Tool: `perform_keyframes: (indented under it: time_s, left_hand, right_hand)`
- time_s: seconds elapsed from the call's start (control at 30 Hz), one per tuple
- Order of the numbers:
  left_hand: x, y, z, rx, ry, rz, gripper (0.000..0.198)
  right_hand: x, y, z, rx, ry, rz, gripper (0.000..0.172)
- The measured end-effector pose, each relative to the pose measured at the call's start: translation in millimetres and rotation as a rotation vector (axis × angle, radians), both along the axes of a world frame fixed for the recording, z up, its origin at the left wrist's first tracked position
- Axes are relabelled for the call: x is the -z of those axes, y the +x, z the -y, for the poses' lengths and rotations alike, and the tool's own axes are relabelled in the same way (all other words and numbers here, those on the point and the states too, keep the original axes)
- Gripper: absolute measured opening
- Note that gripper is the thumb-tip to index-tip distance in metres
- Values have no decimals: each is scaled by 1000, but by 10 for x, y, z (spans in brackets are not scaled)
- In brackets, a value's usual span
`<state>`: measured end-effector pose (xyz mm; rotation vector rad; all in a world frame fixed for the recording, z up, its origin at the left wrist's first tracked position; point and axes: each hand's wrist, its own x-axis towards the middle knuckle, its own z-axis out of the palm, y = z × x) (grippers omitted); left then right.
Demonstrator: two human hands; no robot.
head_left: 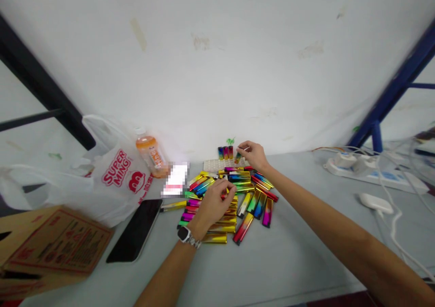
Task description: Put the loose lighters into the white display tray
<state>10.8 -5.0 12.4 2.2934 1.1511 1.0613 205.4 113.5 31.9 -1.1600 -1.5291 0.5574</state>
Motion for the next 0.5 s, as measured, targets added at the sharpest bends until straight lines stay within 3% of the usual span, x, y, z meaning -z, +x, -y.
perform_keyframes:
  time_s: [0.23,0.5]
  left_hand:
    - [59,-10,-37,19,7,-2,22]
    - [40,-6,-29,5,-2,-41,21]
  right_hand:
    - [61,-8,-336,23,88,216,7]
    - [63,26,-433,24,129,393,5]
